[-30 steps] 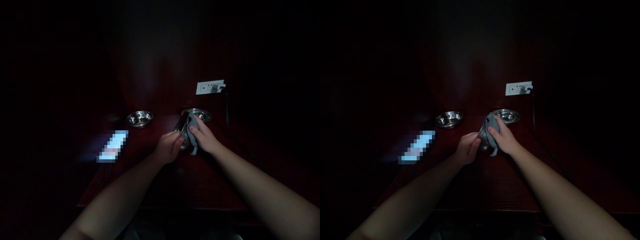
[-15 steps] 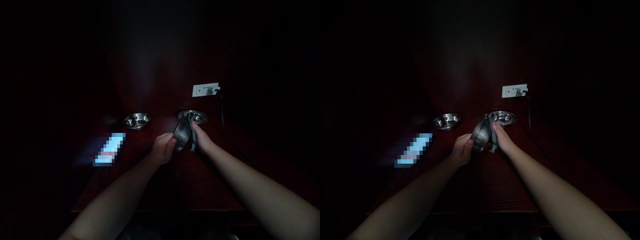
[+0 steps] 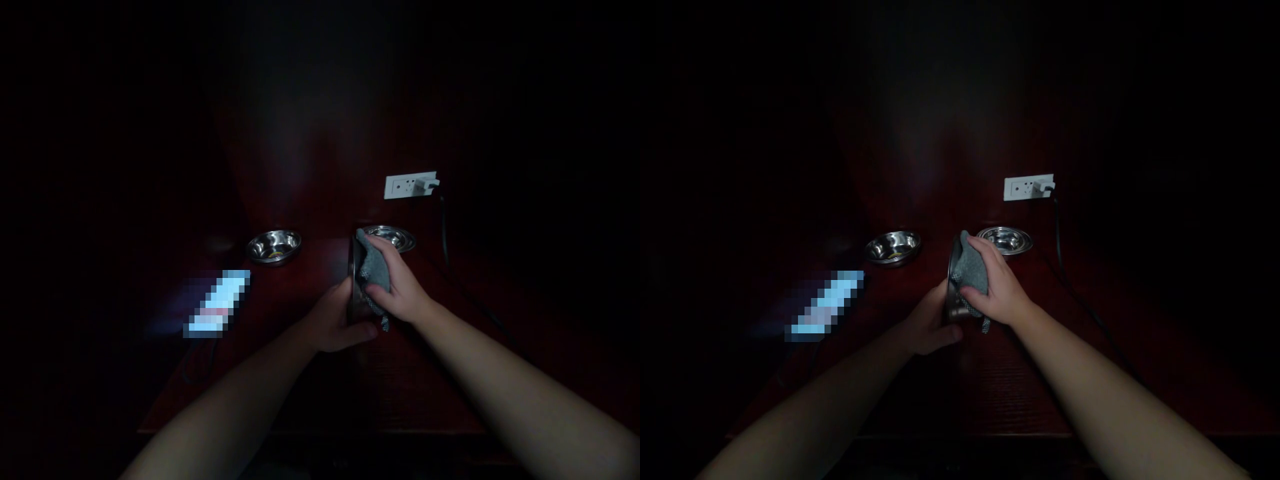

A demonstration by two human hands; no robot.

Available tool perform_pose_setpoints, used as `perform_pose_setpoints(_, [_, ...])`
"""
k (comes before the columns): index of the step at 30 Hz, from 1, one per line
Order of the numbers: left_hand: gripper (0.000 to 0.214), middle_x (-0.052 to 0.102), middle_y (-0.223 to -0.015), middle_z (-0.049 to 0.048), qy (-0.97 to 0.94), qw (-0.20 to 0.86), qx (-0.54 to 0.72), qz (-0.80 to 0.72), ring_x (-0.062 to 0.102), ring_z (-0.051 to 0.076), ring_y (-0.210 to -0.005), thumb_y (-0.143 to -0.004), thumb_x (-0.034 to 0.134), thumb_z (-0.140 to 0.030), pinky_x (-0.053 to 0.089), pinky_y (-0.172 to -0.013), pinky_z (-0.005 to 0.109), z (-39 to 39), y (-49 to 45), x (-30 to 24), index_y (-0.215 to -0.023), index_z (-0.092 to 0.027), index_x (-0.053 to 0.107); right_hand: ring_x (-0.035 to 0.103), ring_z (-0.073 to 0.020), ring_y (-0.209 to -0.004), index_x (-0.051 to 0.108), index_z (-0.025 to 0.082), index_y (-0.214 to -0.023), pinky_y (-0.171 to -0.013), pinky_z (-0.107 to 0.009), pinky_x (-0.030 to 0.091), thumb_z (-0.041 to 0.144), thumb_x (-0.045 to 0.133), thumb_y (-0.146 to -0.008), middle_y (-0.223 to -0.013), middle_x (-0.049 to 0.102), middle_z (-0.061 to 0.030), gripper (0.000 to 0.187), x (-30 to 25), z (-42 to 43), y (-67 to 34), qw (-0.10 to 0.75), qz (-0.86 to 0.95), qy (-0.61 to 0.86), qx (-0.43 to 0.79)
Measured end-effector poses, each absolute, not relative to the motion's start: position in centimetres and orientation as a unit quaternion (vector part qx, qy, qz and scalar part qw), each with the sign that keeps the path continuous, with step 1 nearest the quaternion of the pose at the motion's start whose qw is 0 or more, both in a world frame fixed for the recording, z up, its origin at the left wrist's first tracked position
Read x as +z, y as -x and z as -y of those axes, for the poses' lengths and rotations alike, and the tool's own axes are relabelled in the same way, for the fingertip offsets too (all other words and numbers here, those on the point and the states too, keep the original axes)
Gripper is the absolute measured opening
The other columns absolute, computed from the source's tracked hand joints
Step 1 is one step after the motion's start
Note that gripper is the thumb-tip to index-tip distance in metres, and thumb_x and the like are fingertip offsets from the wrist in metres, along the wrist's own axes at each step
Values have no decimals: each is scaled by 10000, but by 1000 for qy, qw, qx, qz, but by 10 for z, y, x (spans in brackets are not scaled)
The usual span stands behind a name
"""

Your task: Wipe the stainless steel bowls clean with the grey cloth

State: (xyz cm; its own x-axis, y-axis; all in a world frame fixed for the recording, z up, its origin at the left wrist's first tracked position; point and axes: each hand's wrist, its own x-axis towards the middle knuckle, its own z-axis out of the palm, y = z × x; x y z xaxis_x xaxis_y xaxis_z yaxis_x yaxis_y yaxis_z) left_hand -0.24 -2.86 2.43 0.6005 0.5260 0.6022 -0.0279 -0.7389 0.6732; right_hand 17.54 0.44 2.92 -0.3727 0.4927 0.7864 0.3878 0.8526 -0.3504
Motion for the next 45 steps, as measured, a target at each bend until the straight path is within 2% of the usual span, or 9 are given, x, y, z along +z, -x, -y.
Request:
perform_pose_setpoints(3, [592, 582, -1037, 125, -810, 336, 457, -152, 558, 245, -945, -768, 495, -599, 452, -854, 415, 29, 1, 24, -1133, -132, 477, 337, -343, -1288, 285, 216, -1394, -1049, -545, 301, 515, 634, -687, -1412, 341, -144, 844, 35, -1, -174, 463, 847, 261, 3])
perform_pose_setpoints(6, [468, 593, -939, 96, -783, 336, 485, -194, 556, 202, -848, -828, 442, -542, 460, -807, 380, 31, 0, 24, -1042, -132, 517, 329, -353, -1291, 266, 231, -1411, -1039, -554, 312, 471, 659, -667, -1430, 312, -136, 876, 39, 3, -171, 439, 859, 264, -16])
perform_pose_setpoints(15, [413, 595, -881, 65, -718, 317, 570, -244, 542, 165, -773, -849, 438, -501, 473, -720, 324, 35, -8, 23, -1015, -136, 539, 262, -367, -1325, 253, 261, -1423, -1037, -599, 277, 415, 657, -674, -1458, 260, -122, 865, 41, 11, -161, 411, 868, 276, -45])
perform_pose_setpoints(19, [302, 567, -756, 18, -709, 269, 585, -287, 496, 118, -649, -836, 500, -432, 443, -595, 265, 36, -11, 19, -907, -143, 547, 243, -367, -1336, 241, 255, -1430, -1041, -600, 265, 372, 645, -668, -1473, 243, -115, 870, 40, 10, -161, 411, 873, 260, -38])
perform_pose_setpoints(22, [298, 551, -720, 12, -719, 226, 583, -305, 473, 112, -621, -819, 513, -443, 426, -565, 261, 38, -11, 19, -850, -147, 536, 240, -365, -1340, 236, 270, -1433, -1042, -604, 257, 412, 590, -710, -1482, 239, -97, 817, 40, 10, -163, 412, 879, 241, -25])
perform_pose_setpoints(27, [379, 596, -799, 44, -758, 186, 561, -276, 526, 139, -670, -764, 557, -509, 445, -596, 291, 37, -9, 20, -889, -152, 535, 250, -350, -1343, 260, 245, -1430, -1071, -567, 242, 581, 457, -786, -1482, 248, -93, 753, 40, 13, -165, 442, 863, 243, 12])
perform_pose_setpoints(35, [560, 643, -815, 49, -802, 133, 508, -286, 603, 196, -741, -544, 721, -589, 487, -679, 352, 33, -9, 23, -882, -168, 570, 318, -295, -1318, 319, 228, -1401, -1087, -513, 267, 472, 496, -820, -1434, 343, -100, 655, 37, 8, -163, 515, 813, 270, 35])
perform_pose_setpoints(40, [537, 652, -816, 44, -826, 122, 481, -266, 612, 192, -735, -560, 721, -572, 492, -670, 344, 32, -9, 26, -888, -170, 581, 366, -266, -1298, 375, 246, -1365, -1089, -505, 267, 457, 412, -881, -1406, 409, -76, 530, 33, 4, -164, 555, 771, 293, 108])
perform_pose_setpoints(45, [446, 638, -805, 49, -838, 132, 468, -248, 598, 179, -732, -631, 701, -519, 481, -667, 322, 31, -6, 24, -862, -159, 577, 442, -259, -1244, 439, 244, -1317, -1068, -486, 306, 498, 411, -878, -1356, 485, -65, 508, 28, -3, -165, 590, 722, 300, 201])
